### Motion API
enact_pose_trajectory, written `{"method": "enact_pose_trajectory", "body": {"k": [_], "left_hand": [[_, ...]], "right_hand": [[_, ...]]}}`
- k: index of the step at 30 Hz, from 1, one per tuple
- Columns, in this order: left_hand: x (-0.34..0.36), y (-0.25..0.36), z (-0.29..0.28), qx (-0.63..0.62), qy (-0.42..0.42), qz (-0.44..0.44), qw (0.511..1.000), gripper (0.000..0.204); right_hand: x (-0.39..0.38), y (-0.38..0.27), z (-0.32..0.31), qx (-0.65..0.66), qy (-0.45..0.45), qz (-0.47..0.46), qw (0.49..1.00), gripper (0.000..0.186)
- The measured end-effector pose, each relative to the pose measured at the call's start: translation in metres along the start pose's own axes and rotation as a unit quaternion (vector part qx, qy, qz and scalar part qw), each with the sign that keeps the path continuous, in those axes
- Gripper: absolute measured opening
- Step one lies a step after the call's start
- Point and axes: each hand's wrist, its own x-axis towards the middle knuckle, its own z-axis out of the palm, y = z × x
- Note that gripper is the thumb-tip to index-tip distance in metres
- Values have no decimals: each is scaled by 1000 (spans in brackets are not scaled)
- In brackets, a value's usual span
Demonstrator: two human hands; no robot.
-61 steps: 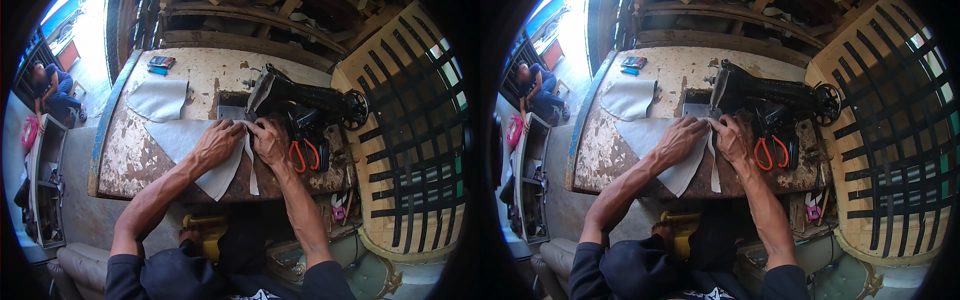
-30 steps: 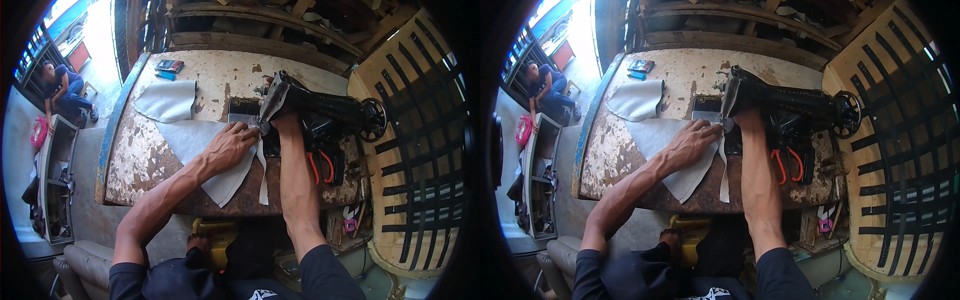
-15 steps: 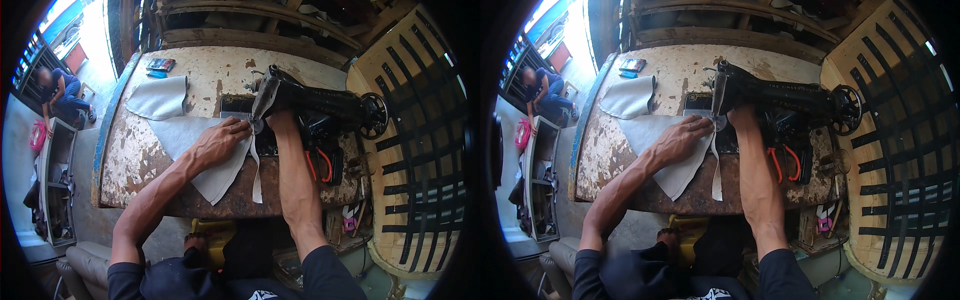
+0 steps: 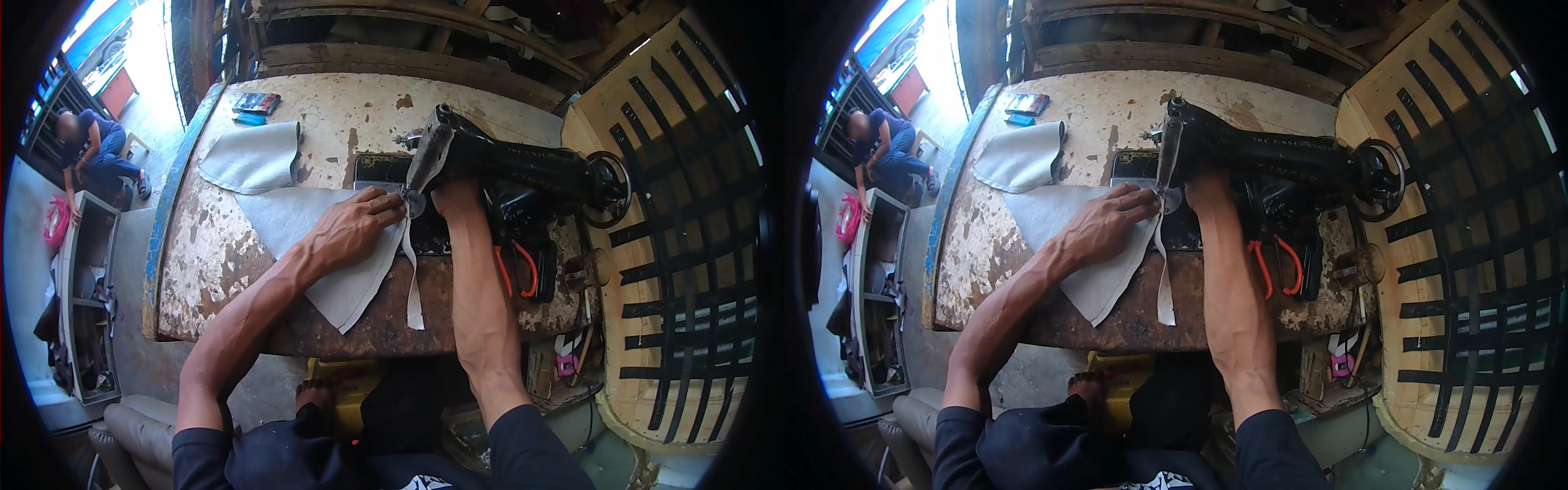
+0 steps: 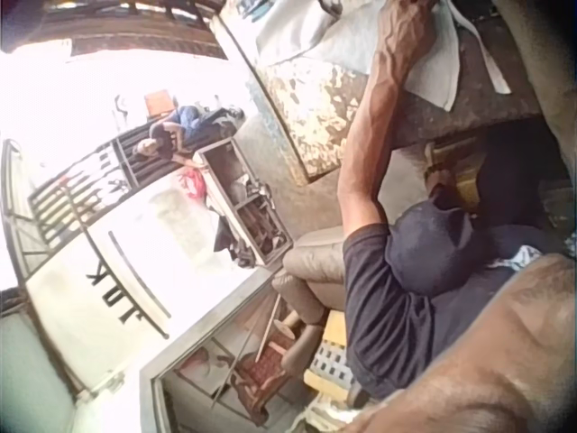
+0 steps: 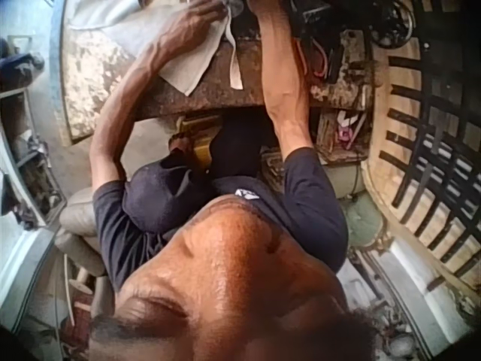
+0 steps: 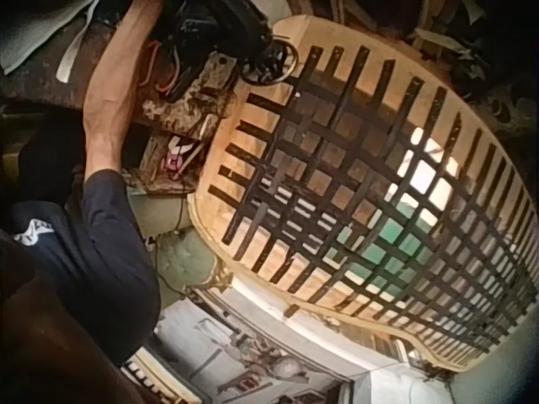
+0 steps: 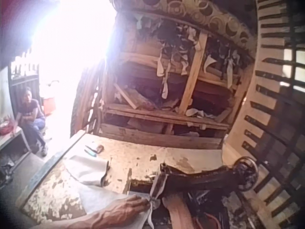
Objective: The person cuts a strip of material using scissors, aligns fabric pieces together, and stitches them along the edges using a sewing machine.
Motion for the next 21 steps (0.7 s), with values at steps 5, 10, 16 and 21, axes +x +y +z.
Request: {"method": "enact_pose_trajectory", "body": {"k": [5, 10, 16, 21], "left_hand": [[-1, -2, -2, -2, 2, 3, 1000, 54], [-1, 1, -5, -27, -25, 8, 999, 55], [0, -2, -10, -21, -27, 27, 999, 55], [-3, 0, -11, -18, -36, 34, 999, 54]], "right_hand": [[2, 1, 4, -48, 2, -56, 997, 43], [5, -2, 12, 42, 76, 2, 996, 47], [9, -2, 14, 36, 105, 13, 994, 49], [6, -15, 14, 98, 110, 53, 988, 54]]}}
